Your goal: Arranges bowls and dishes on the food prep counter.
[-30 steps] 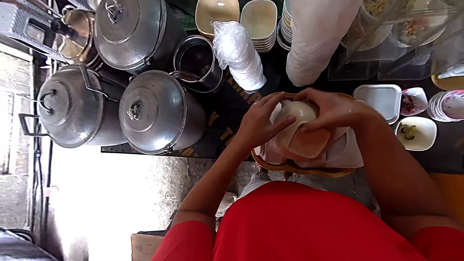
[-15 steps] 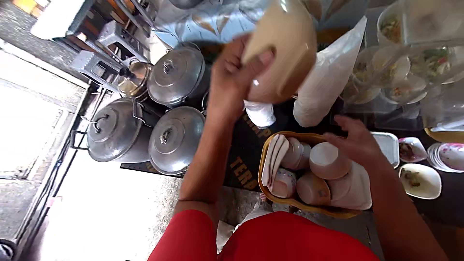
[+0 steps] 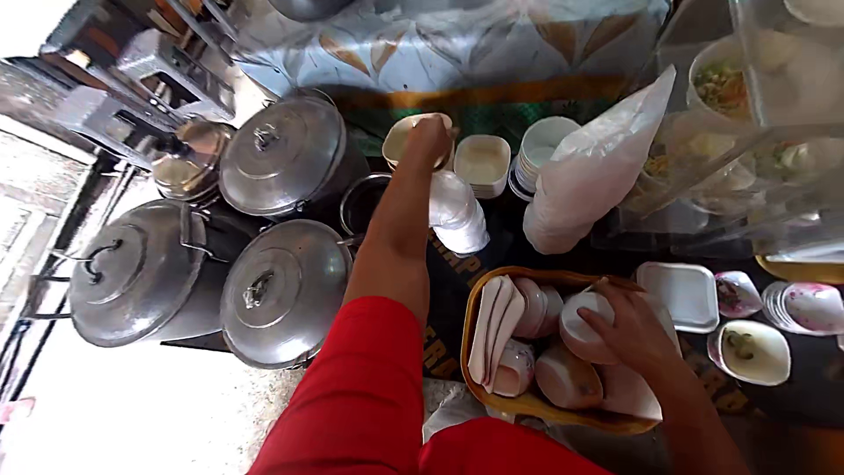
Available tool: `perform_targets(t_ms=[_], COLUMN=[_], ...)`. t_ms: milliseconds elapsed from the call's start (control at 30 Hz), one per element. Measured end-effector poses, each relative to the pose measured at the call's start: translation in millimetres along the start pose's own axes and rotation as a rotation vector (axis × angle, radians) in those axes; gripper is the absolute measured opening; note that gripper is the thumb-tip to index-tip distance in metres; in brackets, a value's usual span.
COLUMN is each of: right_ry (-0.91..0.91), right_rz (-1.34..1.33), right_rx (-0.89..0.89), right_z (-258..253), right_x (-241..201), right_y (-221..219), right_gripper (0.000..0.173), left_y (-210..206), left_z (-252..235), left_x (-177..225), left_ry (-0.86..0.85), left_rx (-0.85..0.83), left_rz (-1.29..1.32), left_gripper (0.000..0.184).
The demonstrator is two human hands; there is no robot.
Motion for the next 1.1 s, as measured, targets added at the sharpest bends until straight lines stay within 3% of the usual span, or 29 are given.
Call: perform_targets(t_ms=[67, 133, 233, 300, 367, 467, 600, 733, 867, 933, 1033, 1100], right_ry=[0.016, 0.043, 0.097, 0.133, 0.165, 0.242, 0.220, 0.128, 0.131, 0.173, 0.131, 0.084], right_rz=[0.031, 0.030, 0.046, 0.073, 0.088, 0.099, -0.060, -0.380, -0.754, -0.857, -0.953, -0.864], right_rx=[-0.064, -0.144, -0.187, -0.196, -0.188, -0.152, -0.124, -0.063, -0.020, -0.043, -0.032, 0.081], right_z=[1.3, 4.5, 7.3, 8.5, 8.1, 4.2, 0.3, 1.6, -5.0, -9.2, -11.5, -7.3], right_x=[4.9, 8.5, 7.6, 9.3, 12.4, 15.9, 19.3, 24.4, 16.0, 3.9, -0.5, 5.4], right_y=[3.0, 4.0, 3.1, 1.5, 1.9, 2.0, 14.5, 35.3, 43.1, 43.8, 42.3, 46.3], right_gripper=[0.088, 0.107, 0.115, 0.114, 0.112, 0.099, 0.092, 0.076, 0.077, 0.073, 0.082, 0.073], left_y=[5.5, 15.4, 50.2, 58.1, 51.3, 11.0, -54.8, -75.1, -74.4, -80.7, -87.0, -80.9], left_z=[5.7, 5.1, 48.5, 106.7, 169.1, 253.1, 315.4, 320.0, 301.5, 292.5, 280.2, 273.4], left_x=[-3.8, -10.2, -8.6, -3.1, 11.5, 31.6, 36.8, 42.4, 78.7, 96.7, 104.9, 98.9], left_ry=[0.017, 0.040, 0.013, -0.064, -0.183, -0.383, -0.563, -0.727, -0.809, -0.840, -0.766, -0.641], left_rx=[-0.045, 0.029, 0.416, 0.603, 0.560, 0.330, 0.122, 0.209, 0.085, 0.066, 0.191, 0.241], left_rz=[0.168, 0.307, 0.421, 0.526, 0.635, 0.610, 0.546, 0.427, 0.290, 0.278, 0.331, 0.360], left_gripper=[0.073, 0.067, 0.031, 0.018, 0.023, 0.039, 0.039, 0.044, 0.079, 0.084, 0.051, 0.040])
Point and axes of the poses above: each hand's wrist, its own z-axis away from the middle knuckle, its own y-axis out of the back of the hand, x = y × z, the point moved 2 cm from there along -z, towards the middle knuckle, and after that the axes turned 5 degrees about y, right-handed, at the moved point
